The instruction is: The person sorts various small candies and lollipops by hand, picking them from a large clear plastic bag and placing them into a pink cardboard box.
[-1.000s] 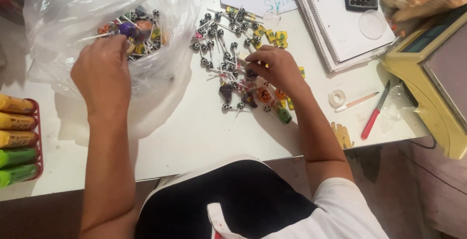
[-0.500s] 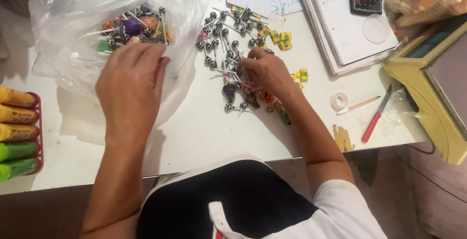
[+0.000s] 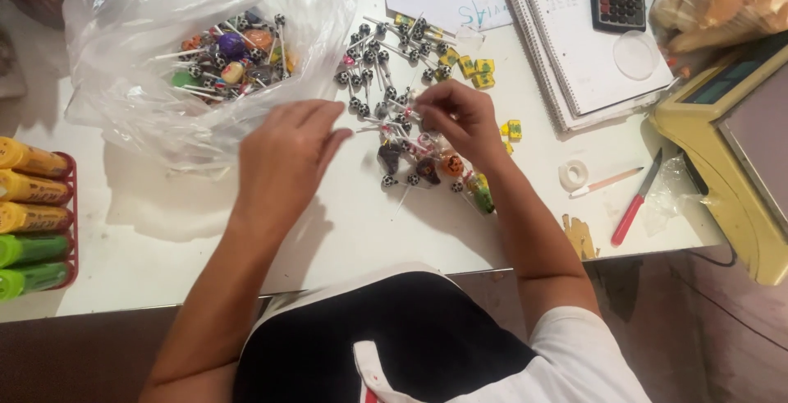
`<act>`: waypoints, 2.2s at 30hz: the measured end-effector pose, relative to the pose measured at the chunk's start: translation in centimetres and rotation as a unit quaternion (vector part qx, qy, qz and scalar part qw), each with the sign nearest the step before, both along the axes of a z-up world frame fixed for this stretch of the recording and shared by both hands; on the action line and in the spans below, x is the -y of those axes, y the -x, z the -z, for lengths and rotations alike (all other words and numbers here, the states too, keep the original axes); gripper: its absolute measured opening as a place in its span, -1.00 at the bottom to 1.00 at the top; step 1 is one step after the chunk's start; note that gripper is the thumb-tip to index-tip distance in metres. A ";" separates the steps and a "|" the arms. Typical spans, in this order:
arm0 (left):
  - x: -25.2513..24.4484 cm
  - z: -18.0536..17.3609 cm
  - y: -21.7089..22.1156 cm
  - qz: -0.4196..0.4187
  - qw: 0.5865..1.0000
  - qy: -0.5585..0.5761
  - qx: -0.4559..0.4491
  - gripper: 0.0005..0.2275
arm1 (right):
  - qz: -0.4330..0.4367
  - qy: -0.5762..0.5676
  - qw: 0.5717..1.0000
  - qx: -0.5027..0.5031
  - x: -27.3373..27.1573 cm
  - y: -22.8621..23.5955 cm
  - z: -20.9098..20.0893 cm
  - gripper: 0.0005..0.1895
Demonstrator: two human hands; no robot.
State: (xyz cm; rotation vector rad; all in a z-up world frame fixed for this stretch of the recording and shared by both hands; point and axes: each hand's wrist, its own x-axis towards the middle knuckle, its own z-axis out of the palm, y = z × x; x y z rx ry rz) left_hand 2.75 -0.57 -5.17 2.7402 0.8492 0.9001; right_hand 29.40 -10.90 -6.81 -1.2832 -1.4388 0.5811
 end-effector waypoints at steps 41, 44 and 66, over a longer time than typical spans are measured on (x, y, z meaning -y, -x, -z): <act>0.3 4.7 -2.8 -0.023 0.994 -0.111 0.003 -0.88 | 0.122 0.034 0.902 0.412 -1.7 -1.5 5.0 -0.92; 0.8 3.4 -2.8 0.011 0.998 -0.066 -0.004 -0.82 | 0.101 0.019 0.931 0.351 -1.6 -0.9 4.3 -0.92; -2.8 0.1 0.9 -0.073 0.988 -0.136 0.006 -0.87 | 0.063 0.093 0.991 -0.066 -0.4 0.2 0.0 -0.88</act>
